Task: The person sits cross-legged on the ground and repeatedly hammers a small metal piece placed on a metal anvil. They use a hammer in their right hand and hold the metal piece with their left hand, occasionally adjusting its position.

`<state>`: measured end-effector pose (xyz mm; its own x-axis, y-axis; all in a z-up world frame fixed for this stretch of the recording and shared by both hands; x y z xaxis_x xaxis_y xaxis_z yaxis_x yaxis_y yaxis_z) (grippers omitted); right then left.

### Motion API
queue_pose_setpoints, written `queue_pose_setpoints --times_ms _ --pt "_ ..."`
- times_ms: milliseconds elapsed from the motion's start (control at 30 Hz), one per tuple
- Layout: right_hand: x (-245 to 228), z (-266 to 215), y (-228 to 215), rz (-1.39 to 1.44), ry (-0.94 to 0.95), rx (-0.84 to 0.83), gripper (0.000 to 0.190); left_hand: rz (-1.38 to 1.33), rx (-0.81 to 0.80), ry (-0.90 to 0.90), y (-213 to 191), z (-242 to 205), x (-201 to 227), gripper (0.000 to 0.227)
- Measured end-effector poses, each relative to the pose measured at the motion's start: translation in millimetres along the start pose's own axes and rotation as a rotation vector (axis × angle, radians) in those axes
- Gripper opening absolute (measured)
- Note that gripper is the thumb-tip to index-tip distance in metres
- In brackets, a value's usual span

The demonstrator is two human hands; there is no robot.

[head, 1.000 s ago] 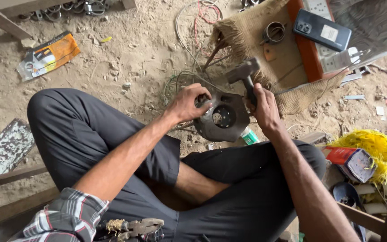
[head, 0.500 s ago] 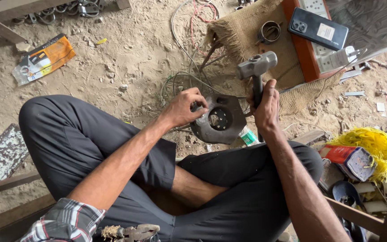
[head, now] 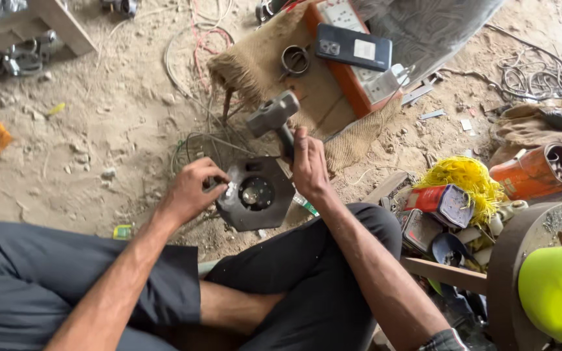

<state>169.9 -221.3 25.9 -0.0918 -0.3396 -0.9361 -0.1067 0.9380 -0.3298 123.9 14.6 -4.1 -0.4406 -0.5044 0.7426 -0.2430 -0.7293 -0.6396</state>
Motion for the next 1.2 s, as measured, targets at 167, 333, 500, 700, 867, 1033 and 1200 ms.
queue_pose_setpoints --times_ms 167,333,500,700,867,1033,1200 --pt "-17.1 -6.8 -4.4 -0.119 0.0 0.046 0.068 -0.025 0.0 -0.001 -1.7 2.6 6.3 0.02" --pt "-46.9 -12.7 4.3 -0.164 -0.154 0.013 0.035 -0.003 -0.028 -0.008 0.0 -4.4 -1.5 0.018" --pt "-90.6 -39.1 -1.4 -0.427 -0.486 0.154 0.027 0.046 0.116 0.12 -10.7 1.1 16.0 0.015" --pt "-90.3 -40.3 19.6 -0.488 -0.369 -0.062 0.029 0.128 0.283 -0.072 -27.1 -22.6 -28.2 0.018" --pt "-47.0 -27.7 41.5 -0.908 -0.076 -0.207 0.036 0.137 0.155 -0.245 -7.6 -23.0 -48.9 0.014" --pt "-58.5 -39.4 52.1 -0.964 -0.308 -0.176 0.039 0.056 0.095 -0.184 0.6 -16.2 -27.5 0.012" --pt "-67.7 -37.5 41.3 -0.918 -0.287 -0.071 0.037 0.09 0.105 -0.036 -1.6 -15.8 1.9 0.031"
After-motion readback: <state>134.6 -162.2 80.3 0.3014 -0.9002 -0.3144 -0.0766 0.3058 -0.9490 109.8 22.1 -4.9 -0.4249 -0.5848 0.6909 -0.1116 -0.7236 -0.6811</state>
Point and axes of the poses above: each hand's wrist, its own z-axis towards the middle knuckle, its own y-axis out of the palm, x = y × z, the point moved 8 cm from there along z, towards the middle knuckle, and after that the axes turned 15 degrees about y, right-handed, at the moved point
